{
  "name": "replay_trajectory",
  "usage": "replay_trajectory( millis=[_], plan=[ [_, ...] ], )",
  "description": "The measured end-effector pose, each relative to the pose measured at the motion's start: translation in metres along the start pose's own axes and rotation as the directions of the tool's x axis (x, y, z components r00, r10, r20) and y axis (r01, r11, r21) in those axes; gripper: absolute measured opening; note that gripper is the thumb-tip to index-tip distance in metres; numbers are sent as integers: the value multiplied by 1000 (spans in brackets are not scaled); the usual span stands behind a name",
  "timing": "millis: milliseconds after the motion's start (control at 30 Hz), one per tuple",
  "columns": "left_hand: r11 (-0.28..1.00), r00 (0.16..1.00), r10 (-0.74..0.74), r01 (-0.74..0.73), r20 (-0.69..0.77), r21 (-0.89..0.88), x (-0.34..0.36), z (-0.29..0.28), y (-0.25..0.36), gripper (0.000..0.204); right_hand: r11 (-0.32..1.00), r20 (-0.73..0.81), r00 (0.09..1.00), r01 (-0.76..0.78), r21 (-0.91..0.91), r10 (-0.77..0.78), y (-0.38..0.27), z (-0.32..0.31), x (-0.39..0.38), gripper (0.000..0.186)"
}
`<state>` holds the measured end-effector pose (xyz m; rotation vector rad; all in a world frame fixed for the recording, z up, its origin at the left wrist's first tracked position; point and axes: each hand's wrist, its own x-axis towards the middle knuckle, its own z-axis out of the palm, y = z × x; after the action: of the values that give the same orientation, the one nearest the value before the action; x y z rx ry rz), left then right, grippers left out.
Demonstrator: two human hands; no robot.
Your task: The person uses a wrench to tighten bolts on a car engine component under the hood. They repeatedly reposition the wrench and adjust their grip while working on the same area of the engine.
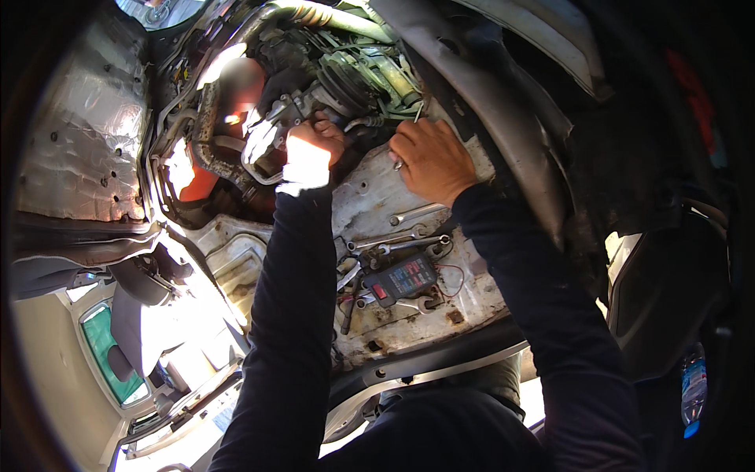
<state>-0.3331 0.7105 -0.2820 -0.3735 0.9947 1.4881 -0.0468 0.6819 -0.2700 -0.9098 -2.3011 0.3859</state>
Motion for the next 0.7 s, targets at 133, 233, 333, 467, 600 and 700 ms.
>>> replay_trajectory(
  millis=[133,233,333,467,600,700],
  plan=[
    [975,990,20,-50,138,217,-2,-12,3,27,1000,0,1000,-9,-9,9,-1,0,1,13],
    [1000,971,-3,-3,240,27,3,-24,-3,17,999,26,999,-17,-35,18,-3,-1,2,13],
    [996,946,41,-15,322,-85,4,-31,-16,11,998,46,999,-18,-68,21,-4,-1,3,13],
    [986,975,88,-57,204,-154,-4,-18,-29,15,998,27,1000,-4,-62,6,-6,-2,7,15],
    [937,981,9,59,192,-345,-17,5,-38,28,996,72,997,-16,-91,22,-9,-4,9,20],
    [931,996,42,-12,75,-364,-20,19,-39,26,993,75,997,-14,-115,23,-9,-4,8,22]
  ],
)
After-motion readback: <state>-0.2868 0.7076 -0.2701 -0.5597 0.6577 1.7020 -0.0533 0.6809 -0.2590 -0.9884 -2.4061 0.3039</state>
